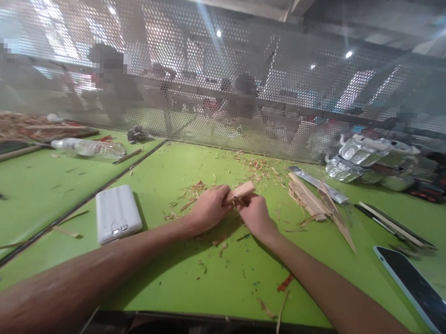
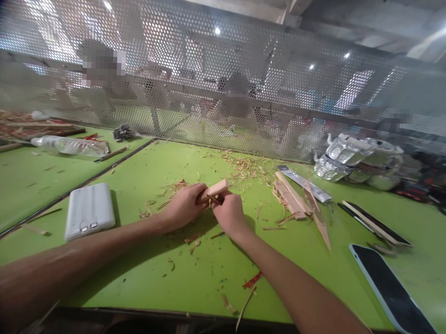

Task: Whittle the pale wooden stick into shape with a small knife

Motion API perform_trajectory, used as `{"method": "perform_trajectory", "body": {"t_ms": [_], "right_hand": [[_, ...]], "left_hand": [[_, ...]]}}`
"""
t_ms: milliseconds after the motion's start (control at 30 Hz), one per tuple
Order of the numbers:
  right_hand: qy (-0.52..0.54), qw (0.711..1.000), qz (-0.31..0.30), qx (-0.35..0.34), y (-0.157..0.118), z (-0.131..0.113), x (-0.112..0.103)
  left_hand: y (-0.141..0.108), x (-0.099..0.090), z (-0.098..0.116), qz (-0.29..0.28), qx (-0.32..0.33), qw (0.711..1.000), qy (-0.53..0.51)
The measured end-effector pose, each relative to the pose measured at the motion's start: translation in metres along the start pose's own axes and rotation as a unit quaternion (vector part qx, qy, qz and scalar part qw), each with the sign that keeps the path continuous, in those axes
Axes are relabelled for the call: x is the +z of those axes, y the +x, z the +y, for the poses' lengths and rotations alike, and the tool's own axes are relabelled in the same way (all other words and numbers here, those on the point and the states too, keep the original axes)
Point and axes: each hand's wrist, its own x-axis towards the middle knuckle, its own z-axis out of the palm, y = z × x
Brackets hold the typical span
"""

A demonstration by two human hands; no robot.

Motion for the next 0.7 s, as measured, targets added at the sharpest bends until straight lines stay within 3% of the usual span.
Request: {"method": "perform_trajectory", "body": {"t_ms": [233,333,433,533,700], "right_hand": [[-0.030,0.999,0.034,-0.013,0.007,0.013,-0.002],[-0.021,0.998,0.049,-0.038,0.011,0.017,-0.005],[0.040,0.995,0.017,-0.090,0.010,0.015,-0.006],[0.090,0.987,-0.020,-0.135,0.007,0.011,-0.007],[0.154,0.984,-0.021,-0.084,0.006,0.009,-0.007]], "left_hand": [[0.000,0.000,0.002,-0.005,-0.002,0.998,-0.055],[0.002,-0.001,0.001,0.007,-0.041,0.993,-0.111],[0.006,-0.003,-0.001,0.021,-0.115,0.976,-0.186],[0.008,-0.004,-0.005,0.024,-0.126,0.963,-0.238],[0.011,-0.001,-0.010,0.015,-0.103,0.956,-0.273]]}}
